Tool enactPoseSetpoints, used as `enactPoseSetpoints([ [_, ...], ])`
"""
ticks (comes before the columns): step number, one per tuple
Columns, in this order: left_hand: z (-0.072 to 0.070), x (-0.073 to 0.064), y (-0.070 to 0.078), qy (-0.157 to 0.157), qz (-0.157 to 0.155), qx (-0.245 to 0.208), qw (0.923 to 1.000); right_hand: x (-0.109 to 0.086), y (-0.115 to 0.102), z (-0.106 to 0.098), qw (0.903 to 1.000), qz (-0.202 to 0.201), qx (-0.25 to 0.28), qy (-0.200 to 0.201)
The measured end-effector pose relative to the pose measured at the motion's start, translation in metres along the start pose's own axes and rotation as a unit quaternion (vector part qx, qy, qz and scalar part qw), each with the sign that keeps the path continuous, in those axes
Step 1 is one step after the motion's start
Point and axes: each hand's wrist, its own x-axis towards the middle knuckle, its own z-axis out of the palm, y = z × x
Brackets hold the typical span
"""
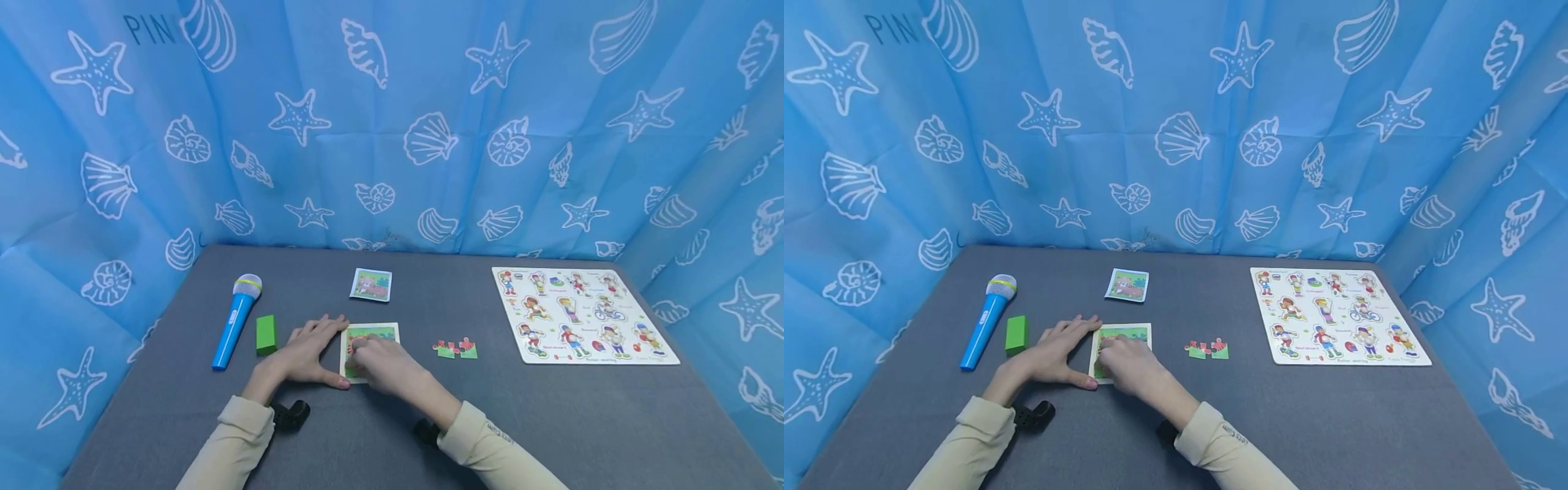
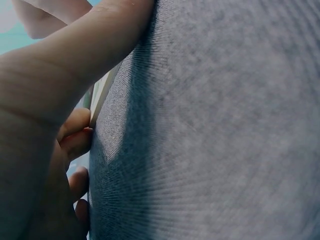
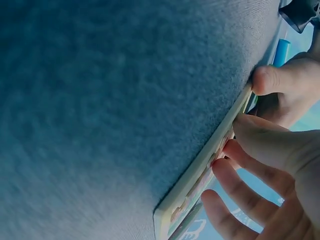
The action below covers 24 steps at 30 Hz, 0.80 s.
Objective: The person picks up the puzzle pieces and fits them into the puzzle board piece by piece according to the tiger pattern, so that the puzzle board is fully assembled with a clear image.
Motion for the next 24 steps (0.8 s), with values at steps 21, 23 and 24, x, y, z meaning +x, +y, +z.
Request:
enactPoseSetpoints([
  [21, -0.001, 0.001, 0.001, -0.008, -0.007, 0.006, 0.9999, -0.055, 0.068, -0.027, 0.9965, 0.055, 0.033, 0.053],
  [23, 0.0, 0.001, 0.001, -0.01, -0.01, 0.006, 0.9999, -0.063, 0.078, -0.032, 0.9955, 0.072, 0.031, 0.053],
  [24, 0.0, 0.002, 0.001, -0.011, -0.012, 0.007, 0.9999, -0.066, 0.083, -0.034, 0.9948, 0.081, 0.032, 0.053],
])
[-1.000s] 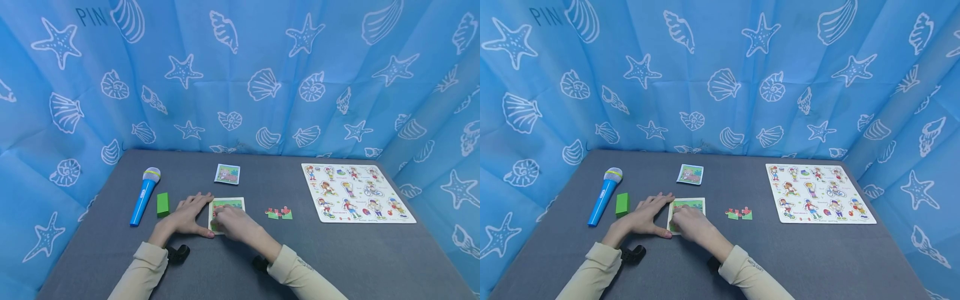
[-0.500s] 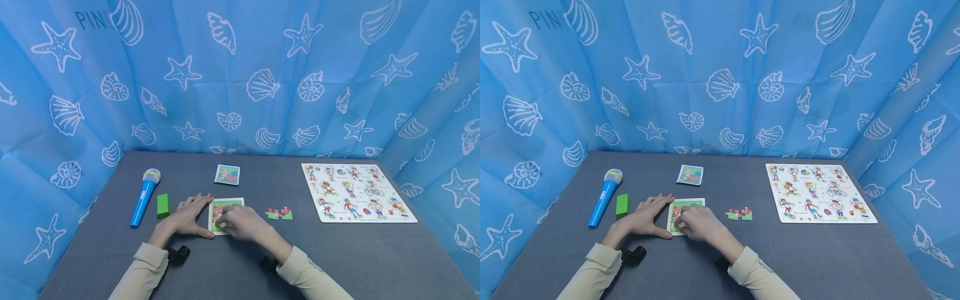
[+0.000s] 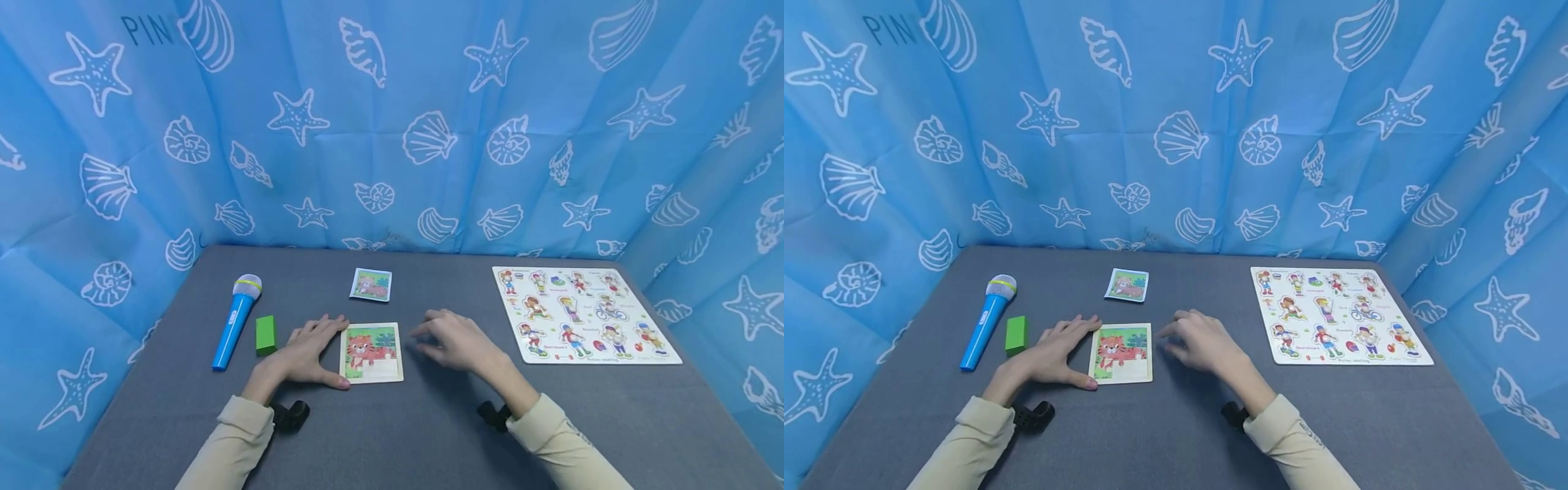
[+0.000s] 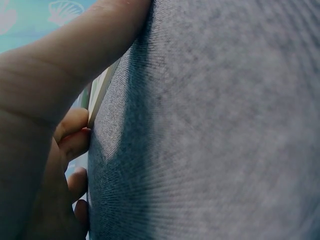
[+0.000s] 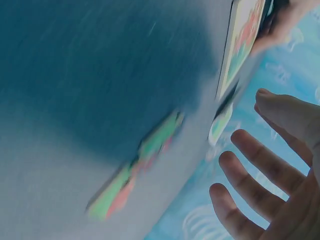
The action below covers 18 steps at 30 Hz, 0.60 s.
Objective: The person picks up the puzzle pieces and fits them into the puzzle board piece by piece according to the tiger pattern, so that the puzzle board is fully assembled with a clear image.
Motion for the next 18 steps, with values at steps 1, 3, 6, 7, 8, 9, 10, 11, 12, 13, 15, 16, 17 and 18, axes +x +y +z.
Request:
enactPoseSetpoints([
  [1, 0.0, 0.0, 0.0, -0.001, -0.001, 0.001, 1.0, -0.002, 0.006, -0.003, 1.0, 0.008, 0.002, 0.0],
  [3, 0.0, 0.0, 0.0, -0.002, -0.003, 0.004, 1.0, -0.007, 0.017, -0.009, 0.9997, 0.023, 0.005, -0.002],
  [6, 0.001, 0.001, 0.0, -0.001, 0.001, 0.003, 1.0, -0.015, 0.035, -0.016, 0.9991, 0.042, 0.01, -0.005],
  [7, 0.001, 0.0, 0.0, -0.001, 0.002, 0.003, 1.0, -0.017, 0.041, -0.019, 0.9989, 0.045, 0.012, -0.006],
  [8, 0.001, 0.0, 0.0, 0.001, 0.004, 0.002, 1.0, -0.02, 0.046, -0.021, 0.9986, 0.049, 0.015, -0.008],
  [9, 0.001, 0.0, 0.0, 0.0, 0.003, 0.001, 1.0, -0.022, 0.051, -0.022, 0.9984, 0.053, 0.018, -0.009],
  [10, 0.001, 0.0, 0.0, 0.0, 0.003, 0.0, 1.0, -0.025, 0.055, -0.023, 0.998, 0.058, 0.021, -0.012],
  [11, 0.001, 0.0, 0.0, -0.001, 0.002, 0.001, 1.0, -0.027, 0.058, -0.024, 0.9975, 0.065, 0.025, -0.014],
  [12, 0.001, 0.0, 0.0, 0.0, 0.002, 0.001, 1.0, -0.029, 0.061, -0.024, 0.9972, 0.068, 0.025, -0.016],
  [13, 0.001, 0.0, 0.0, 0.0, 0.001, 0.002, 1.0, -0.03, 0.063, -0.024, 0.997, 0.071, 0.026, -0.018],
  [15, 0.001, 0.0, 0.0, -0.002, -0.002, 0.002, 1.0, -0.033, 0.066, -0.022, 0.9966, 0.075, 0.025, -0.021],
  [16, 0.0, 0.0, 0.0, 0.0, 0.001, 0.001, 1.0, -0.034, 0.067, -0.02, 0.9965, 0.077, 0.024, -0.023],
  [17, 0.0, 0.0, -0.001, 0.0, 0.003, 0.001, 1.0, -0.035, 0.067, -0.018, 0.9964, 0.078, 0.024, -0.024],
  [18, 0.0, 0.0, -0.001, 0.001, 0.004, 0.0, 1.0, -0.036, 0.066, -0.015, 0.9967, 0.074, 0.024, -0.024],
])
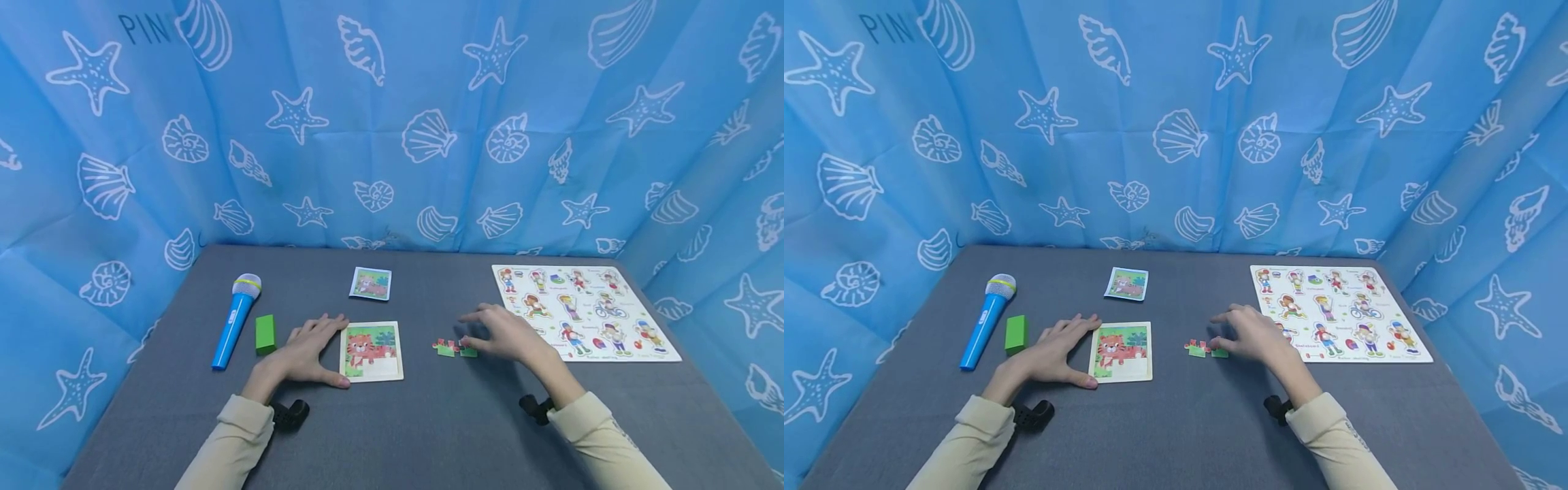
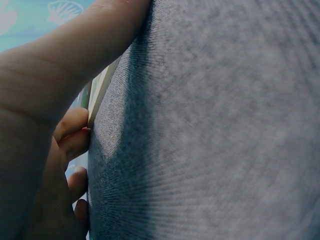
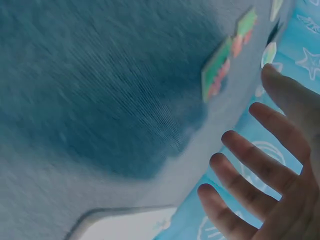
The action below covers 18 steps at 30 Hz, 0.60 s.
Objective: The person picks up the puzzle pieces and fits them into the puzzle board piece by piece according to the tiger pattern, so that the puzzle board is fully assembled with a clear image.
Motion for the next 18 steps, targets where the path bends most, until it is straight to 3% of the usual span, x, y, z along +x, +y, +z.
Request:
enactPoseSetpoints([
  [8, 0.0, 0.0, 0.002, -0.002, -0.002, 0.002, 1.0, 0.0, -0.009, 0.023, 0.9994, -0.028, -0.017, -0.004],
  [18, 0.0, -0.001, 0.002, -0.001, -0.002, 0.0, 1.0, 0.002, -0.015, 0.026, 0.9974, -0.071, -0.001, -0.012],
])
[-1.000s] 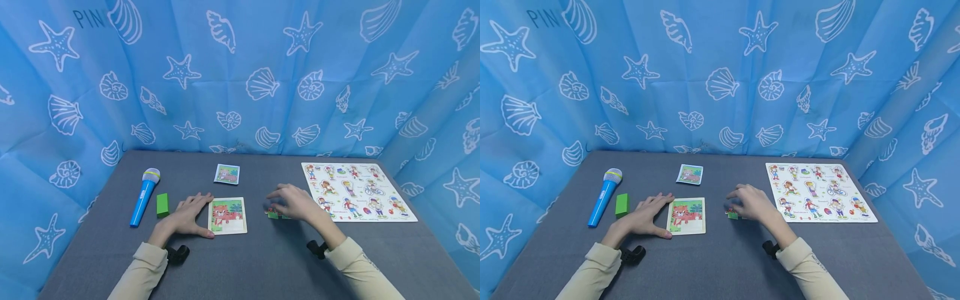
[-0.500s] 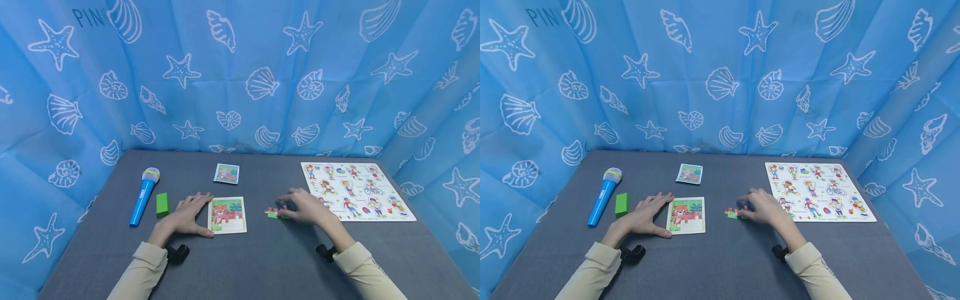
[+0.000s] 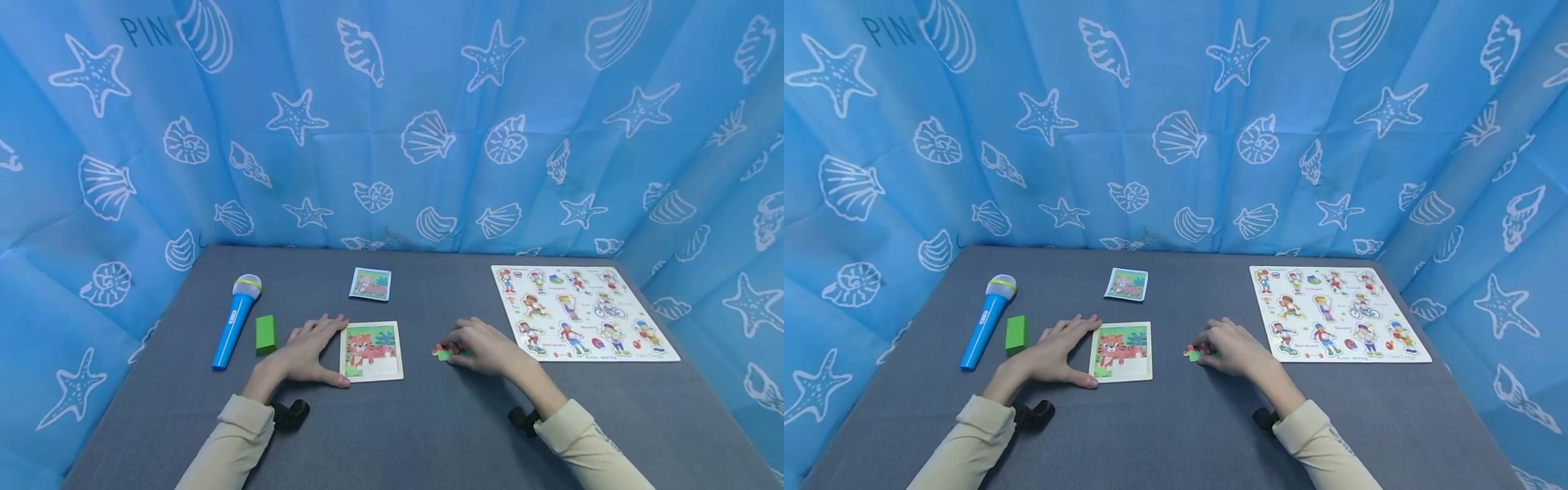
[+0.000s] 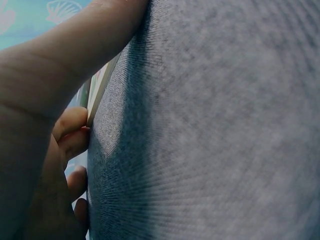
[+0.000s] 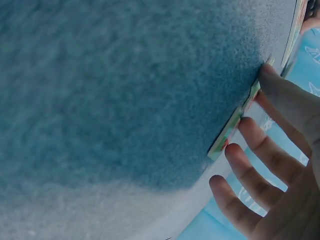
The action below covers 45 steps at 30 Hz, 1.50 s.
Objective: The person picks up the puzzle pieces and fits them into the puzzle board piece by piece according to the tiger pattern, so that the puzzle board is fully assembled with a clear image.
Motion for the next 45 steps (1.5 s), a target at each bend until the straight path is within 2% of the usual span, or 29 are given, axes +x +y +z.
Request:
enactPoseSetpoints([
  [9, 0.0, 0.0, 0.0, 0.0, -0.001, 0.003, 1.0, 0.004, -0.004, 0.003, 0.9998, 0.005, -0.004, -0.016],
  [16, 0.0, 0.0, 0.0, 0.003, 0.001, 0.003, 1.0, 0.008, -0.008, 0.001, 0.9997, -0.014, -0.012, -0.016],
  [25, 0.001, 0.0, -0.001, 0.002, 0.0, 0.005, 1.0, 0.014, -0.011, 0.001, 0.9979, 0.032, 0.024, -0.051],
  [37, 0.003, -0.001, -0.004, 0.001, 0.0, 0.003, 1.0, 0.016, -0.014, 0.004, 0.9989, 0.032, 0.01, -0.034],
  [45, 0.003, 0.001, -0.004, 0.013, -0.003, 0.007, 0.9999, 0.016, -0.013, 0.007, 0.9998, 0.017, -0.006, 0.0],
])
